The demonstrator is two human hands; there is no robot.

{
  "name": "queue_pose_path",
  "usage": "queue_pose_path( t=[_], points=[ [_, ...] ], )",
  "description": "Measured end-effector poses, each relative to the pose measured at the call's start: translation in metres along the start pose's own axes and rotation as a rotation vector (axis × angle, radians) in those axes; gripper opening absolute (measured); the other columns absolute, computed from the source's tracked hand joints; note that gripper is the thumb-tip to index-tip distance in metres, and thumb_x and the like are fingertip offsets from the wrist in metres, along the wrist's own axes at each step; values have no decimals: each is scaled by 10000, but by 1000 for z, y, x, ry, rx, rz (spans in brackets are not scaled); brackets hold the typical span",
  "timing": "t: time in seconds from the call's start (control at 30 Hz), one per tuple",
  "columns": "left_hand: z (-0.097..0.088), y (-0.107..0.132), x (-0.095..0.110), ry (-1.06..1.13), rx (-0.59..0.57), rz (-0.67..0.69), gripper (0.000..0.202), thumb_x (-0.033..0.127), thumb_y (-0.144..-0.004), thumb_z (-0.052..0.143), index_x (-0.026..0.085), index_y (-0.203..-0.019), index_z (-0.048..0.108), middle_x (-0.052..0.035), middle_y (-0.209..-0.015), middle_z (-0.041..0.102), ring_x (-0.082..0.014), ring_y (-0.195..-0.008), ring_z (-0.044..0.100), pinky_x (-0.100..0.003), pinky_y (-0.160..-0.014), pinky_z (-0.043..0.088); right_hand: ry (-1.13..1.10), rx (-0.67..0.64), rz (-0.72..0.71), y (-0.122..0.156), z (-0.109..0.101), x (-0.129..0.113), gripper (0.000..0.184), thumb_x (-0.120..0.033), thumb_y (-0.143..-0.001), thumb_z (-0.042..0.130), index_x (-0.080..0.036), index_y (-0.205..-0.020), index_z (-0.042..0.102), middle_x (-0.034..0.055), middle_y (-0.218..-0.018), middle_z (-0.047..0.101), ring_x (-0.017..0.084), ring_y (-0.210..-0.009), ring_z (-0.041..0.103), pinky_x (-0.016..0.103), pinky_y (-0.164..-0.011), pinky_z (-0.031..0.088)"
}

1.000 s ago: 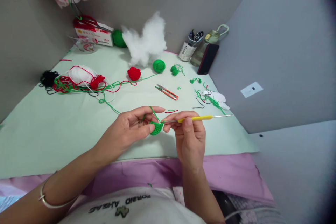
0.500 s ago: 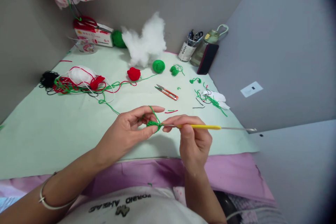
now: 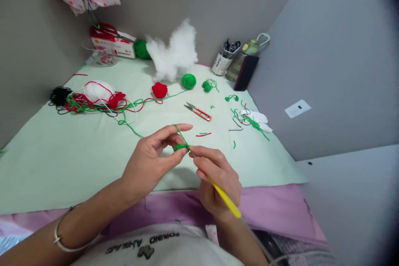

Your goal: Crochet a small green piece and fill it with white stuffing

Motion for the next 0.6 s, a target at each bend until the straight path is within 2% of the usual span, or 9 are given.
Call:
queue_pose_path(
  t=[0.1,0.17,0.27,0.37,0.47,0.6],
  points=[
    [-3,0,7,-51,35,75,385,173,-801,745,246,-1178,776,2,-876,657,-159,-879,619,-280,-871,515,-70,38,28,0,-2,4,250,-198,-1022,545,-267,-1213,690,95,-1036,789,223,-939,776,372,-746,666],
    [-3,0,7,-57,36,75,406,168,-801,735,248,-1197,767,8,-863,648,-156,-864,619,-285,-874,516,-45,31,17,2,0,5,284,-171,-1002,575,-272,-1242,690,103,-1088,789,229,-954,777,367,-747,664],
    [6,-1,-3,18,-43,-10,469,194,-812,731,235,-1279,724,26,-807,629,-151,-833,632,-300,-891,526,48,32,-17,6,3,4,413,-88,-947,630,-293,-1301,686,103,-1188,773,223,-996,772,333,-770,653],
    [11,0,-4,37,-90,-16,504,206,-826,724,231,-1328,690,27,-814,638,-150,-844,638,-307,-927,523,39,98,-16,7,0,7,393,-101,-958,621,-297,-1287,706,93,-1152,773,212,-971,763,334,-767,641],
    [6,1,8,-99,-37,118,499,169,-846,688,238,-1340,682,19,-843,628,-146,-850,623,-301,-936,508,-30,126,-6,4,0,10,325,-135,-982,598,-279,-1246,722,92,-1084,777,212,-935,757,358,-751,636],
    [6,5,22,-289,-9,289,448,136,-875,649,247,-1306,700,10,-848,595,-150,-837,600,-297,-901,494,-83,87,60,0,3,16,324,-92,-945,623,-267,-1198,727,83,-1040,779,215,-931,754,370,-767,632]
  ],
)
Point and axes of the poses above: each hand's wrist, its own y-axis away from the middle knuckle, its own z-axis out of the palm, x = y × z, the point moved 10 cm from there along -y, towards the middle knuckle
